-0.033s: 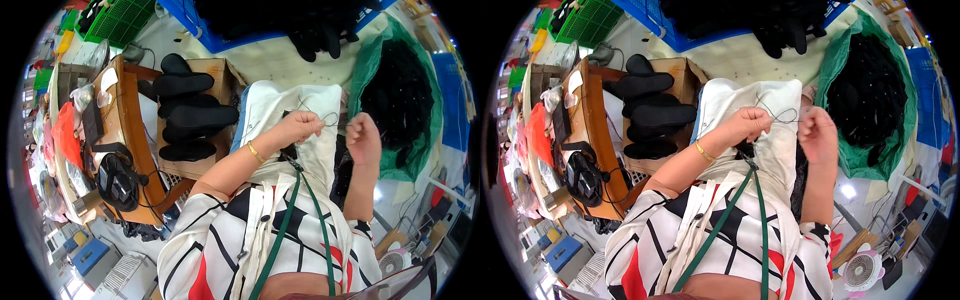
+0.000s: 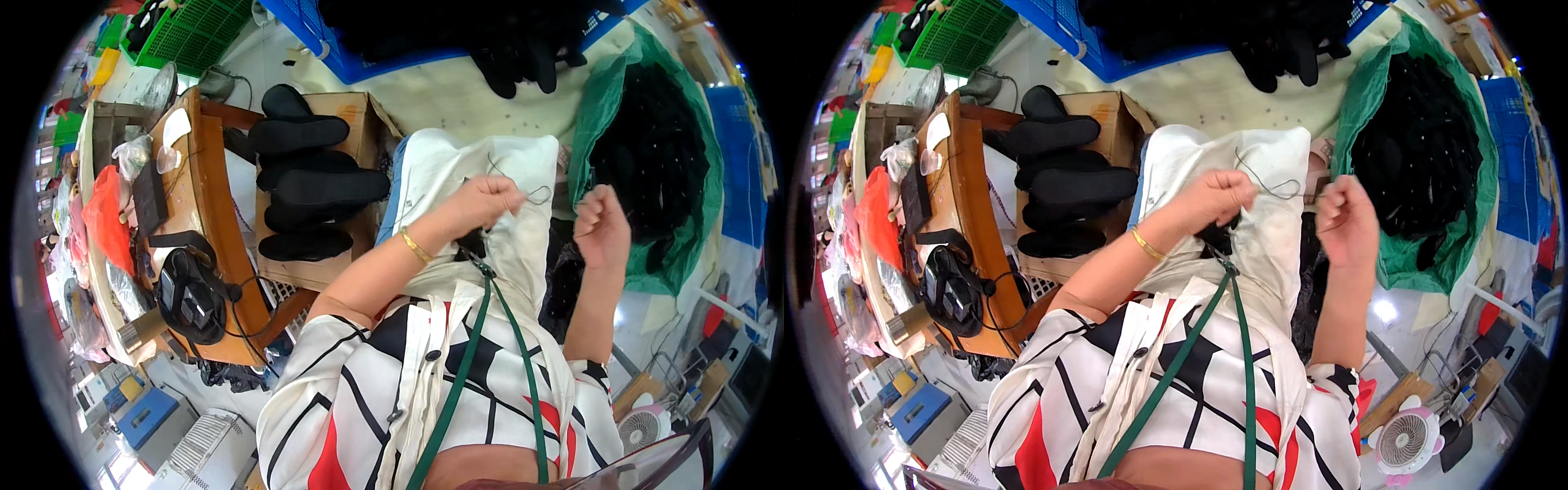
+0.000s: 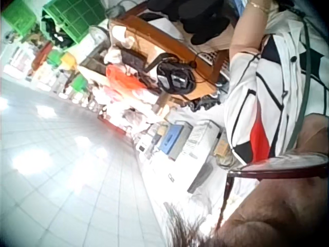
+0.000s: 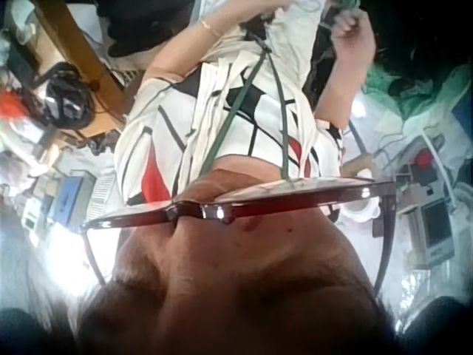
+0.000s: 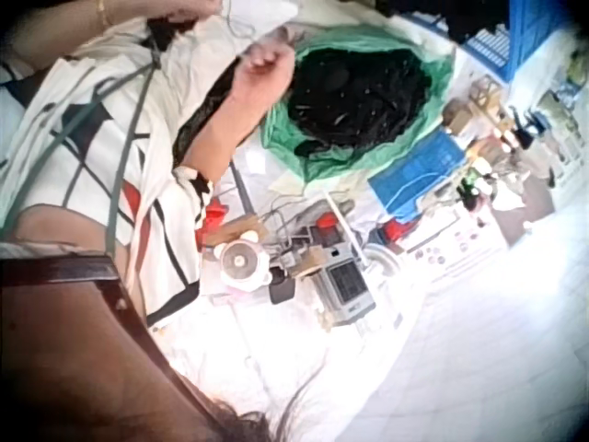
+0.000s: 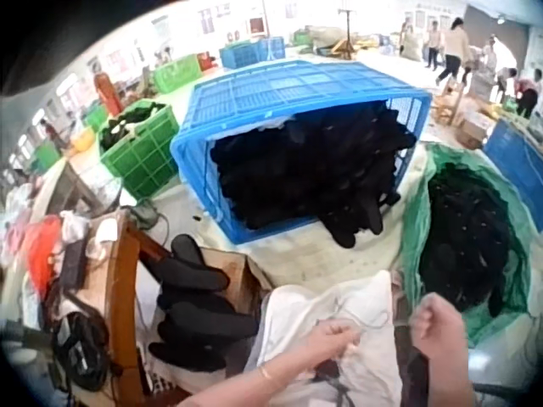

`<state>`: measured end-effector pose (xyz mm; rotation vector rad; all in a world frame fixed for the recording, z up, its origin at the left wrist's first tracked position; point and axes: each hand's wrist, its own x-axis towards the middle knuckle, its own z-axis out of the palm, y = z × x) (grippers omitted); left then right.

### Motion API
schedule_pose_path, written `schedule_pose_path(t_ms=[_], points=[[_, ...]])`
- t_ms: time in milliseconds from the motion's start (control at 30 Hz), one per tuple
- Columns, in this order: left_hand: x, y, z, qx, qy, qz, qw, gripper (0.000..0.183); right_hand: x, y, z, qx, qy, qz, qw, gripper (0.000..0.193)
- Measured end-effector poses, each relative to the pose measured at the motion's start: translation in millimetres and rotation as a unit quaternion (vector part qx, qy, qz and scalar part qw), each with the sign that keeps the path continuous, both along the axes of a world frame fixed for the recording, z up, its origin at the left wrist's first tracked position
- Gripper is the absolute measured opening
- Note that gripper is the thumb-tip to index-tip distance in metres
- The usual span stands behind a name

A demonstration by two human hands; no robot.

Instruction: The person sits on the floor and sews black shoes by hand using a needle and thread. They pick up shoes from a blue crate, stitch the edges, and place the finished shoes into a green bag. The process is repeated for multiple shoes.

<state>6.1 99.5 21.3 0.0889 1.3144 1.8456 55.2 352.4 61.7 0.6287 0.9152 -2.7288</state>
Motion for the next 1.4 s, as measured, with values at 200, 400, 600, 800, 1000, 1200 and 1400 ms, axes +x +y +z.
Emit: schedule_pose_path(t_ms=[200, 400, 600, 800, 1000, 1200, 1400], points=[[-44, -43, -28, -0.172, 0.203, 0.098, 0.959, 0.026, 32, 152, -20, -0.001, 0.03, -0.277, 0.96, 0.011], [-55, -70, -34, -0.432, 0.513, 0.124, 0.731, 0.024, 64, 194, -58, 0.466, -0.01, -0.492, 0.735, 0.019], [-22, -79, -72, -0.542, 0.581, -0.081, 0.601, 0.069, 47, 14, -113, 0.803, 0.064, -0.004, 0.593, 0.045], [-47, -93, -79, -0.545, 0.456, -0.035, 0.703, 0.062, 11, -31, -149, 0.727, 0.077, 0.037, 0.681, 0.065], [-53, -98, -61, -0.633, 0.541, -0.018, 0.553, 0.05, -15, -10, -120, 0.747, 0.117, -0.049, 0.653, 0.054], [-29, -28, -41, -0.442, 0.663, -0.135, 0.59, 0.029, -6, -41, -93, 0.726, 0.208, -0.093, 0.649, 0.03], [-29, -21, -63, -0.415, 0.691, -0.144, 0.574, 0.02, 16, -59, -82, 0.716, 0.239, 0.028, 0.655, 0.026]])
